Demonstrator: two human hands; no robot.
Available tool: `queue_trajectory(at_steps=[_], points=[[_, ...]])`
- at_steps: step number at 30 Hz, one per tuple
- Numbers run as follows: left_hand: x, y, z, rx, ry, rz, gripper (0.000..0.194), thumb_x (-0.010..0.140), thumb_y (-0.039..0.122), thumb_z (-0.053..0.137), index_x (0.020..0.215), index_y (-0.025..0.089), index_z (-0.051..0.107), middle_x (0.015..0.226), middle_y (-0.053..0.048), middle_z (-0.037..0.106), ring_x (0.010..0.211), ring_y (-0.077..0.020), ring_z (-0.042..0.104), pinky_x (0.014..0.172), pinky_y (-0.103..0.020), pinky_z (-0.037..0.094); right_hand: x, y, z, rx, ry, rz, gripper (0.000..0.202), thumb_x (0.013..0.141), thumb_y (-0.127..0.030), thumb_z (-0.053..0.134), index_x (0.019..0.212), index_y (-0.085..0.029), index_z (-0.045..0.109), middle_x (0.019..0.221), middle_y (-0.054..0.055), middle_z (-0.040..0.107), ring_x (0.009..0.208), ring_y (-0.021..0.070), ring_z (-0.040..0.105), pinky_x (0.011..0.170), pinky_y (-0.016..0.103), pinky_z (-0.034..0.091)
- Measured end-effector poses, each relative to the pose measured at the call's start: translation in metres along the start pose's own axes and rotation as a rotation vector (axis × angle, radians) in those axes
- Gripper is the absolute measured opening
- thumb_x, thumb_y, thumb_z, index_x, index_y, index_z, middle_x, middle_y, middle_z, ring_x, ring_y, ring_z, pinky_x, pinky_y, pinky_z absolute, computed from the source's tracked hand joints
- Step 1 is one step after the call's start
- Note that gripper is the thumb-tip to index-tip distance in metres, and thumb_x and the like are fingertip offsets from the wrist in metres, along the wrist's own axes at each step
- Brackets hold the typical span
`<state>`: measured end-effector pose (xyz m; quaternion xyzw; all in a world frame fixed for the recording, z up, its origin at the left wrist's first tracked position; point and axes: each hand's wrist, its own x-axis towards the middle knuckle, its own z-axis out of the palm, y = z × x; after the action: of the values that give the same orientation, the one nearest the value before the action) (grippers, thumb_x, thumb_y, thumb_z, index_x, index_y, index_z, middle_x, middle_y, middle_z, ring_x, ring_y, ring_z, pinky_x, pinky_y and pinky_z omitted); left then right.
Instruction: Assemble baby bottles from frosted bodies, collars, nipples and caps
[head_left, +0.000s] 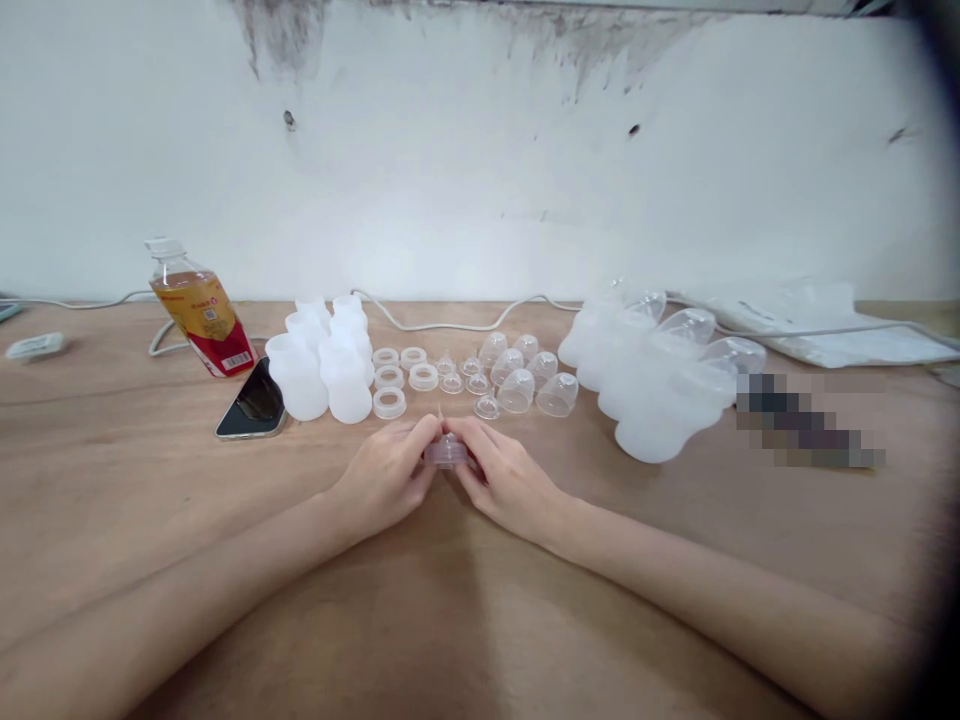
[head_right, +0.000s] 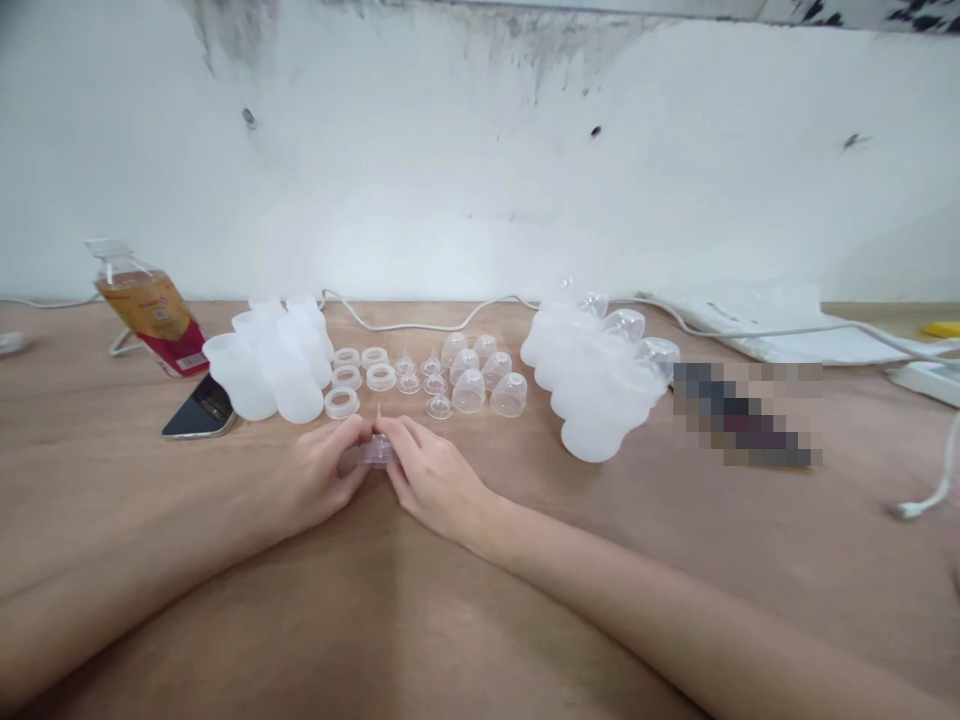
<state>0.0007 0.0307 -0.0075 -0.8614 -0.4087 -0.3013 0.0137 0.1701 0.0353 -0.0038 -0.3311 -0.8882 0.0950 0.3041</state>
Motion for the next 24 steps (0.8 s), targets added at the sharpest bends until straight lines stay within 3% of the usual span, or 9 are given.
queue_trajectory(at_steps=[6, 9, 10, 12, 14, 17, 19, 24], points=[[0.001, -0.006, -0.007, 0.108, 0.027, 0.035, 0.007, 0.08, 0.014, 0.041, 0.082, 0.018, 0.047, 0.075, -0.003, 0.061, 0.072, -0.0176, 0.058, 0.065, -0.028, 0.042, 0.002, 0.001, -0.004, 0.353, -0.045, 0.106, 0.049, 0.077, -0.024, 0.052, 0.121, -0.02, 0.028, 0.106, 0.009, 0.051, 0.085, 0.0156, 0.055, 0.069, 0.031, 0.05], [0.003, -0.001, -0.016, 0.204, -0.026, 0.072, 0.007, 0.083, 0.019, 0.041, 0.085, 0.017, 0.048, 0.076, -0.005, 0.062, 0.076, -0.02, 0.058, 0.067, -0.031, 0.042, 0.003, 0.002, -0.005, 0.555, -0.047, 0.213, 0.048, 0.078, -0.025, 0.053, 0.12, -0.023, 0.029, 0.104, 0.007, 0.05, 0.078, 0.0118, 0.057, 0.066, 0.028, 0.051], [0.004, 0.003, -0.02, 0.236, -0.056, 0.074, 0.01, 0.082, 0.024, 0.045, 0.088, 0.016, 0.048, 0.08, -0.006, 0.063, 0.079, -0.0212, 0.058, 0.067, -0.032, 0.042, 0.004, 0.003, -0.005, 0.608, -0.04, 0.248, 0.048, 0.078, -0.024, 0.053, 0.119, -0.024, 0.03, 0.103, 0.006, 0.05, 0.078, 0.0115, 0.057, 0.066, 0.028, 0.051], [0.007, 0.008, -0.032, 0.271, -0.082, 0.056, 0.035, 0.075, 0.038, 0.055, 0.099, 0.015, 0.044, 0.091, -0.008, 0.061, 0.086, -0.0239, 0.056, 0.07, -0.034, 0.043, 0.005, 0.005, -0.005, 0.69, -0.02, 0.301, 0.05, 0.075, -0.022, 0.056, 0.119, -0.025, 0.032, 0.104, 0.005, 0.049, 0.081, 0.0118, 0.058, 0.071, 0.029, 0.051], [0.011, 0.009, -0.047, 0.278, -0.031, 0.039, 0.051, 0.07, 0.049, 0.058, 0.105, 0.017, 0.04, 0.102, -0.009, 0.057, 0.093, -0.0245, 0.053, 0.074, -0.035, 0.043, 0.006, 0.006, -0.005, 0.732, 0.005, 0.35, 0.05, 0.074, -0.021, 0.057, 0.119, -0.024, 0.034, 0.105, 0.005, 0.048, 0.082, 0.0119, 0.058, 0.075, 0.031, 0.051], [0.019, -0.004, -0.068, 0.409, 0.202, -0.034, 0.049, 0.072, 0.049, 0.056, 0.107, 0.019, 0.039, 0.115, -0.011, 0.05, 0.106, -0.0277, 0.046, 0.086, -0.041, 0.036, 0.007, 0.008, -0.006, 0.761, 0.016, 0.411, 0.048, 0.074, -0.022, 0.056, 0.119, -0.022, 0.037, 0.104, 0.005, 0.048, 0.077, 0.0114, 0.059, 0.076, 0.033, 0.051], [0.023, -0.018, -0.076, 0.564, 0.288, -0.127, 0.05, 0.072, 0.05, 0.055, 0.109, 0.021, 0.039, 0.117, -0.012, 0.049, 0.11, -0.0334, 0.041, 0.091, -0.05, 0.026, 0.008, 0.008, -0.006, 0.778, 0.015, 0.426, 0.048, 0.074, -0.022, 0.056, 0.119, -0.022, 0.038, 0.106, 0.006, 0.047, 0.079, 0.0119, 0.059, 0.077, 0.033, 0.051], [0.022, -0.044, -0.074, 0.695, 0.228, -0.168, 0.04, 0.076, 0.046, 0.051, 0.106, 0.02, 0.043, 0.09, -0.011, 0.06, 0.111, -0.0374, 0.037, 0.092, -0.058, 0.017, 0.008, 0.008, -0.006, 0.743, 0.04, 0.396, 0.041, 0.073, -0.02, 0.057, 0.112, -0.021, 0.044, 0.114, 0.008, 0.045, 0.09, 0.0141, 0.056, 0.084, 0.034, 0.048]])
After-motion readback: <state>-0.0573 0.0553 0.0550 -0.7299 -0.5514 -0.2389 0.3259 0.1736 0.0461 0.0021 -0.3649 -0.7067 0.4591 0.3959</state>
